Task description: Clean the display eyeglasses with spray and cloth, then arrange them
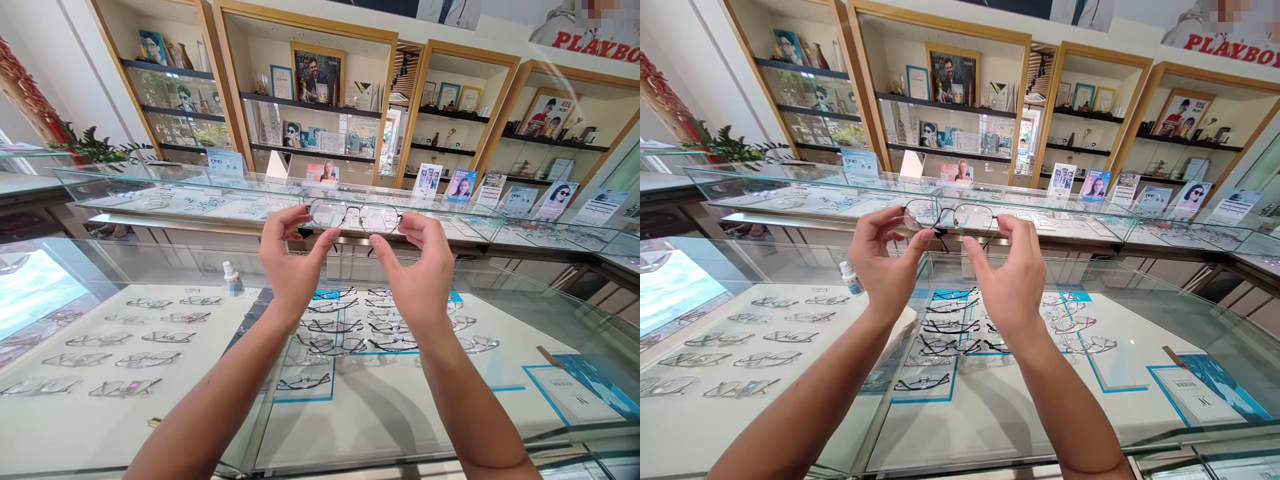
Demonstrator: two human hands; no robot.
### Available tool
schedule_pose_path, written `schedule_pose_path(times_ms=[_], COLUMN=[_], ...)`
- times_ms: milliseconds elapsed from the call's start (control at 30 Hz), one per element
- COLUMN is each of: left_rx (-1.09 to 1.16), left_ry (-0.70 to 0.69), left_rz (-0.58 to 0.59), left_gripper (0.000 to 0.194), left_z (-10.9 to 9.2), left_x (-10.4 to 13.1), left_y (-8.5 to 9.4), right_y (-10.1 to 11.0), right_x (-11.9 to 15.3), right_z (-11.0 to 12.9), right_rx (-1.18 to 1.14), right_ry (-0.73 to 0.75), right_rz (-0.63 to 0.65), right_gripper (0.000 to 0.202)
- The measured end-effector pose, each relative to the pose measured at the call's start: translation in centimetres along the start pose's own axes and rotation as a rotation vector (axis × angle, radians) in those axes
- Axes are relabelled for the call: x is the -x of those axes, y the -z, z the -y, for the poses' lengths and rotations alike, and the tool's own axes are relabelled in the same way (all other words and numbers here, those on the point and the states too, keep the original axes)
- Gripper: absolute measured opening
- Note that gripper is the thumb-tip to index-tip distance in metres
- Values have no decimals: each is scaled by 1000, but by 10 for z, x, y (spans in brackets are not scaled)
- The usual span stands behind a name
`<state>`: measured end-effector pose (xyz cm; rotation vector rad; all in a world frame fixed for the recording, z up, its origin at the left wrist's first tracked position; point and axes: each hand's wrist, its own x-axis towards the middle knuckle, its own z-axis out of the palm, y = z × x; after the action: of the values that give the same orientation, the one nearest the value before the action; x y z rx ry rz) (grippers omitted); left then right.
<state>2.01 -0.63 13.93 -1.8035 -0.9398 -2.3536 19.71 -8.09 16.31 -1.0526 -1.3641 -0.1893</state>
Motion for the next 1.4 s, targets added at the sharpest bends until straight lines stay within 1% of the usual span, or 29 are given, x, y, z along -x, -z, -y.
schedule_pose_path(times_ms=[133,367,567,833,1033,1233,1400], left_rx=[-65,-127,-138,-139,-160,-125,-70], left_ry=[-38,-92,-102,-165,-143,-68,-17], left_rz=[-16,-12,4,3,15,78,79], left_gripper=[52,51,53,53,53,54,58], left_z=[-2,-6,-8,-10,-12,-12,-10], left_x=[0,1,1,0,0,1,0], left_y=[1,3,5,8,7,5,3], right_y=[1,1,1,2,1,-1,-3], right_x=[-2,-4,-5,-5,-4,-4,-2], right_z=[-3,-6,-6,-6,-6,-5,-3], right_rx=[36,37,29,24,16,-17,-40], right_ry=[-40,-131,-159,-185,-181,-157,-134], right_rz=[44,99,115,140,145,102,87], right_gripper=[36,42,42,44,43,44,44])
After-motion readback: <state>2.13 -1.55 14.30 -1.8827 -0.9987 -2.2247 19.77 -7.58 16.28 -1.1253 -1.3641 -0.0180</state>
